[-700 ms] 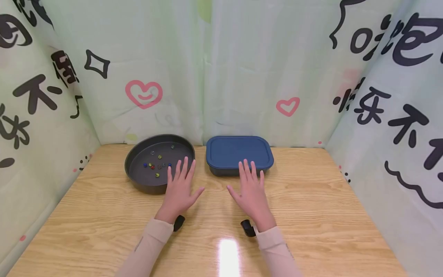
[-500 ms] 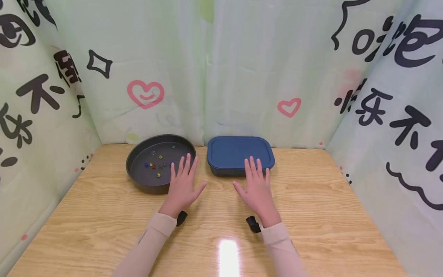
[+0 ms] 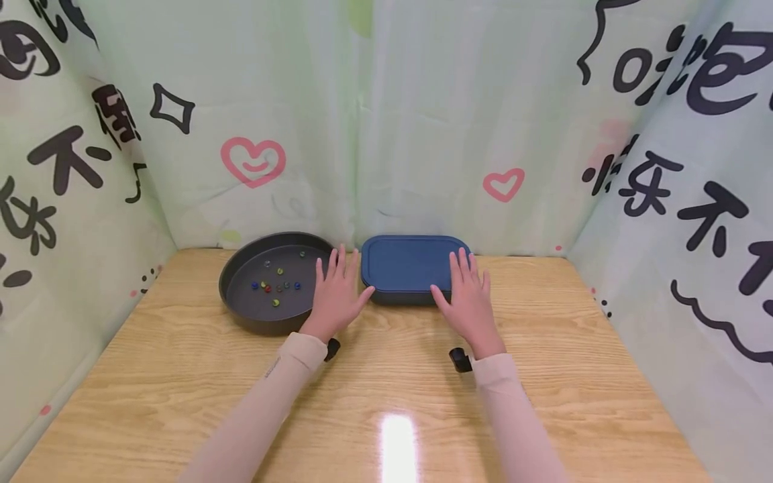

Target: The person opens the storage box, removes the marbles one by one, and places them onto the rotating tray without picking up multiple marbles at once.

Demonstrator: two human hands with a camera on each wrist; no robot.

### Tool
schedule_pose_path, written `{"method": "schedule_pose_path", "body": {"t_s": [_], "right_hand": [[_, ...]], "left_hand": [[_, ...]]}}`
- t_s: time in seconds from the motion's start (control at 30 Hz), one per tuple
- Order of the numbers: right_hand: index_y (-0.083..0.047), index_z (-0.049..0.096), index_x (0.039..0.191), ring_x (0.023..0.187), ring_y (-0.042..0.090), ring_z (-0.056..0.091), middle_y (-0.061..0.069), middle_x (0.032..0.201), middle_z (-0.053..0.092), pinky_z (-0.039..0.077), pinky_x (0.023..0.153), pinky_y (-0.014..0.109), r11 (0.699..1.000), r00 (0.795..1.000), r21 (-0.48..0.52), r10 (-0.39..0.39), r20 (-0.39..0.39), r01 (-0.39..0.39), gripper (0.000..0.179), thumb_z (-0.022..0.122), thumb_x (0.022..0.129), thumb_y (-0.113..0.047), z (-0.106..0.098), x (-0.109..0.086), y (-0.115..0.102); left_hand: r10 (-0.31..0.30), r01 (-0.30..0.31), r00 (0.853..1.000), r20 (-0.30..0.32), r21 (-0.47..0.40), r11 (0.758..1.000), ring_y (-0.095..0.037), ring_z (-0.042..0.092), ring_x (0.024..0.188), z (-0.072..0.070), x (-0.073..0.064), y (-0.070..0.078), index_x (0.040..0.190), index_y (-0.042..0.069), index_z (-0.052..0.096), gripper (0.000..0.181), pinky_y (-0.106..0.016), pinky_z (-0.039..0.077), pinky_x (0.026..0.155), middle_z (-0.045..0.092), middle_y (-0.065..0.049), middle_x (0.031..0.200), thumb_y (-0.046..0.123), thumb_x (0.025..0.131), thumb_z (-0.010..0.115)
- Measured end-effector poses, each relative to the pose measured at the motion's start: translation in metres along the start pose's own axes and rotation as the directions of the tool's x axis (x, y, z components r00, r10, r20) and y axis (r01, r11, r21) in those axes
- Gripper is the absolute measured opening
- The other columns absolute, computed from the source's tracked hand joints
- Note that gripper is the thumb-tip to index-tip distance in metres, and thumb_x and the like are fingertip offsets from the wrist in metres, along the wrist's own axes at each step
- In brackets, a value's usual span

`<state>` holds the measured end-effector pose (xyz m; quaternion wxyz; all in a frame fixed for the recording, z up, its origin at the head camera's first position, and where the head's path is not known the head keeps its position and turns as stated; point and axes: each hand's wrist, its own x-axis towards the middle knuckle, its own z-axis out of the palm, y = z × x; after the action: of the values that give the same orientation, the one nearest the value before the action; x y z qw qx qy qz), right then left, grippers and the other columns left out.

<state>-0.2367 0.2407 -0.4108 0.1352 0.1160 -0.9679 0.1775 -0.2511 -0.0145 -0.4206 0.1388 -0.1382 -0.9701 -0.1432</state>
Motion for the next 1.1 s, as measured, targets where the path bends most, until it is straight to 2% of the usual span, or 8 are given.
{"method": "schedule_pose_path", "body": {"t_s": [0.17,0.3,0.47,0.63,0.77,1.1], "right_hand": [[-0.001,0.012,0.15,0.144,0.042,0.008,0.023,0.156,0.01,0.005,0.11,0.066,1.0,1.0,-0.001,0.013,-0.007,-0.013,0.074,0.046,0.097,-0.039,-0.001,0.015,0.014],[0.001,0.013,0.149,0.143,0.042,0.009,0.025,0.156,0.01,0.005,0.11,0.065,0.999,0.999,-0.015,0.034,0.015,-0.033,0.072,0.044,0.098,-0.039,-0.002,0.029,0.025],[0.004,0.015,0.148,0.143,0.043,0.01,0.027,0.154,0.013,0.006,0.11,0.065,0.998,0.997,-0.03,0.064,0.045,-0.062,0.069,0.043,0.098,-0.035,0.002,0.046,0.039],[0.004,0.015,0.148,0.142,0.044,0.01,0.028,0.154,0.014,0.006,0.11,0.065,0.995,0.992,-0.044,0.09,0.087,-0.086,0.068,0.04,0.099,-0.035,0.007,0.058,0.054],[0.005,0.015,0.148,0.141,0.046,0.012,0.029,0.153,0.016,0.008,0.109,0.066,0.993,0.986,-0.054,0.113,0.122,-0.107,0.067,0.041,0.099,-0.034,0.013,0.061,0.062],[0.004,0.015,0.148,0.14,0.043,0.017,0.028,0.152,0.019,0.011,0.108,0.066,0.989,0.972,-0.035,0.149,0.181,-0.145,0.065,0.038,0.1,-0.033,0.023,0.057,0.069]], "left_hand": [[-0.014,0.014,0.999,0.031,-0.014,1.0,-0.033,0.008,0.147,0.008,0.016,0.002,0.152,0.009,0.014,0.075,-0.054,0.005,0.117,0.009,-0.018,0.158,0.049,0.096,0.043],[-0.039,0.038,0.998,0.052,0.017,0.999,-0.034,0.01,0.146,0.015,0.028,0.001,0.152,0.01,0.014,0.072,-0.053,0.006,0.117,0.012,-0.018,0.157,0.05,0.097,0.039],[-0.064,0.062,0.996,0.061,0.039,0.997,-0.035,0.015,0.145,0.021,0.039,-0.002,0.151,0.009,0.018,0.07,-0.053,0.009,0.117,0.018,-0.019,0.156,0.048,0.097,0.04],[-0.085,0.079,0.993,0.084,0.075,0.994,-0.034,0.018,0.145,0.03,0.044,-0.005,0.151,0.009,0.019,0.069,-0.053,0.011,0.117,0.024,-0.019,0.154,0.049,0.097,0.038],[-0.096,0.089,0.988,0.117,0.062,0.994,-0.034,0.017,0.145,0.038,0.045,-0.004,0.151,0.009,0.018,0.069,-0.052,0.01,0.117,0.025,-0.019,0.153,0.049,0.098,0.036],[-0.065,0.063,0.99,0.122,0.02,0.998,-0.034,0.023,0.143,0.052,0.048,-0.001,0.149,0.008,0.026,0.064,-0.053,0.01,0.117,0.035,-0.016,0.15,0.047,0.098,0.036]]}}
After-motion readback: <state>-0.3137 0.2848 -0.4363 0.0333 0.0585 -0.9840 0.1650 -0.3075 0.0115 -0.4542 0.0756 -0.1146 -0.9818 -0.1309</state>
